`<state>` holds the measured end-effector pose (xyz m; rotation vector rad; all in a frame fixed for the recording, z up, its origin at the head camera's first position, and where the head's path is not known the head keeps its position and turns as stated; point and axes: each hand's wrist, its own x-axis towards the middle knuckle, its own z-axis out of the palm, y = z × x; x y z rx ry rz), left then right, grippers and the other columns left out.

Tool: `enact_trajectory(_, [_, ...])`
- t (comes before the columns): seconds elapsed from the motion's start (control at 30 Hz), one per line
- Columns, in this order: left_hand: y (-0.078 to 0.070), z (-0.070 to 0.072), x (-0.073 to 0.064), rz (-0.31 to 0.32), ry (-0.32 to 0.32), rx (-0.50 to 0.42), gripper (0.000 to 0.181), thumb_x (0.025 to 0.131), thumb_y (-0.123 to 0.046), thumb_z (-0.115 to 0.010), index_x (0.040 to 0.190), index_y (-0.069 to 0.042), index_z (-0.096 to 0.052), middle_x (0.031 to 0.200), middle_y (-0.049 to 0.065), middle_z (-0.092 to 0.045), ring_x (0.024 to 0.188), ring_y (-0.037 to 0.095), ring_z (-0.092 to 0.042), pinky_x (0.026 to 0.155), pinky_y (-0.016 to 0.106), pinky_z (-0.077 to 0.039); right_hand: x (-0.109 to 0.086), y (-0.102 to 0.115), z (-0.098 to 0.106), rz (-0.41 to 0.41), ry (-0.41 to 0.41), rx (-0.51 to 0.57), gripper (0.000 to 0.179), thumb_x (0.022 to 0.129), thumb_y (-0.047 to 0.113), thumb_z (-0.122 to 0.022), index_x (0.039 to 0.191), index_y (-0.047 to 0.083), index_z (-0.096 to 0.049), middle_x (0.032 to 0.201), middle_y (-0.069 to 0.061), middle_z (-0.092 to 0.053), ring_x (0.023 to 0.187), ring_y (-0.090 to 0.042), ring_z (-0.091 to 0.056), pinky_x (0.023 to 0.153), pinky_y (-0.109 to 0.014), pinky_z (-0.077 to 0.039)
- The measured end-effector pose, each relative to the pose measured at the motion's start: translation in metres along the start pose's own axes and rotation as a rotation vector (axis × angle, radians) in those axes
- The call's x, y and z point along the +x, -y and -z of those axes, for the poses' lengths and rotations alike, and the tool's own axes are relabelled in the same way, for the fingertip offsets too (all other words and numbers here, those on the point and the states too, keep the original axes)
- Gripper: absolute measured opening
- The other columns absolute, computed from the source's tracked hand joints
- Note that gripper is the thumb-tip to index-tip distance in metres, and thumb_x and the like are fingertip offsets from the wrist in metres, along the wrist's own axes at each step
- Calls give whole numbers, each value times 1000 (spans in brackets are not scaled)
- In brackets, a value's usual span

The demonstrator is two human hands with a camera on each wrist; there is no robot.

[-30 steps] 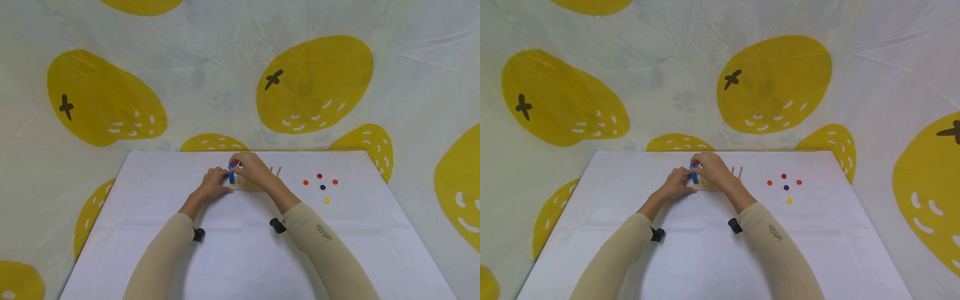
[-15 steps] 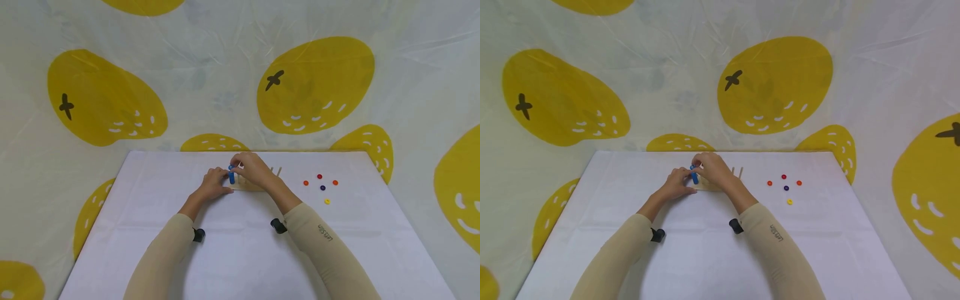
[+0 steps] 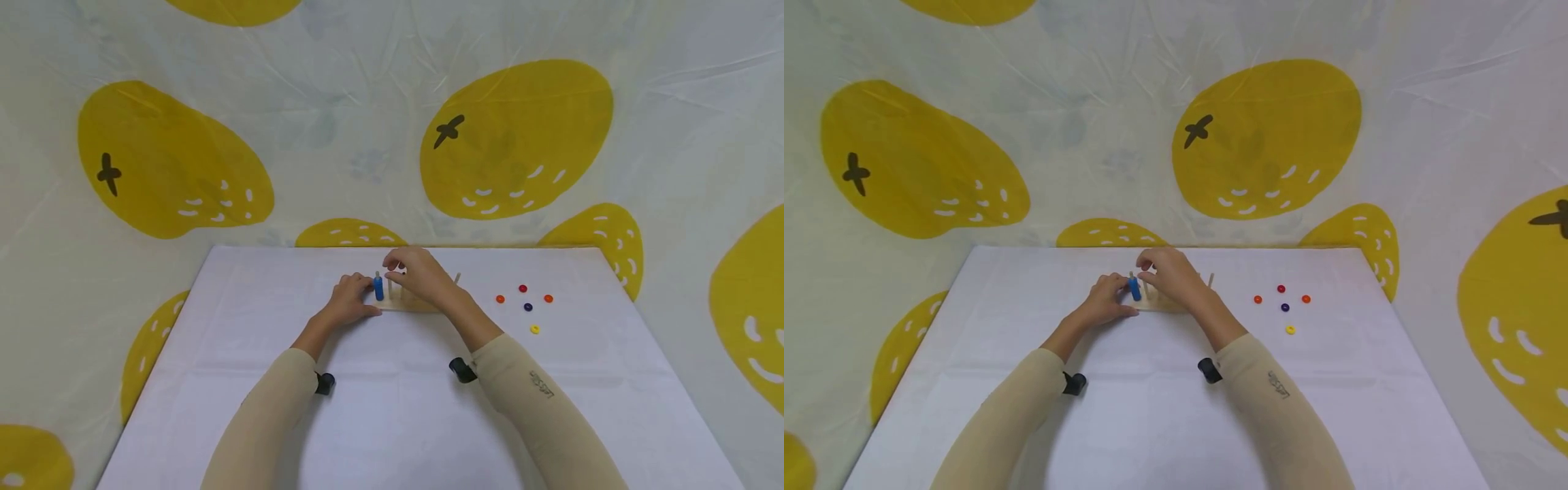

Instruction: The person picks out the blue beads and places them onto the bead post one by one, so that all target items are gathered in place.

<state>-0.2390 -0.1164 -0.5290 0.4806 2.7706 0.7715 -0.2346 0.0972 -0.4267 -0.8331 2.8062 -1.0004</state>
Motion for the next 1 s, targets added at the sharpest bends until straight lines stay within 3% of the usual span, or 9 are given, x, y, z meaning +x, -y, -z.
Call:
enact_trajectory(0.23, [0, 0, -1, -5, -8, -1, 70, 80, -38, -89, 137, -7, -63, 125, 9, -62, 121, 30, -50, 107, 51, -39, -7, -1, 10, 9, -39, -29, 22, 95, 18, -76, 114, 8, -74, 107, -5, -74, 100, -24, -66, 92, -39, -55])
enact_trajectory(0.43, [-1, -3, -1, 3, -1, 1, 71, 81, -40, -88, 139, -8, -62, 128, 7, -61, 123, 29, -49, 110, 50, -39, -18, 0, 31, -1, -74, -55, 23, 96, 19, -75, 116, 9, -73, 110, -6, -73, 103, -25, -64, 94, -40, -54])
enact_trajectory(0.63, [1, 0, -4, 8, -5, -69, 75, 80, -39, -89, 142, -10, -58, 126, 5, -62, 121, 26, -51, 110, 45, -41, -33, -2, 54, 5, -140, -80, 24, 95, 16, -76, 118, 8, -73, 112, -7, -74, 104, -27, -63, 96, -43, -53])
enact_trajectory(0.83, [3, 11, -13, -17, -21, -166, 71, 85, -36, -86, 143, -8, -56, 129, 12, -57, 120, 27, -55, 109, 45, -46, -52, -17, 70, 47, -219, -149, 25, 93, 13, -77, 116, 5, -73, 114, -10, -74, 109, -30, -59, 98, -45, -50])
enact_trajectory(1.0, [2, 24, -27, -29, -84, -109, 67, 91, -39, -79, 146, -8, -54, 137, 16, -55, 127, 32, -55, 111, 49, -45, -70, -39, 81, 97, -303, -220, 26, 91, 10, -79, 114, 2, -72, 116, -15, -73, 112, -36, -57, 100, -49, -48])
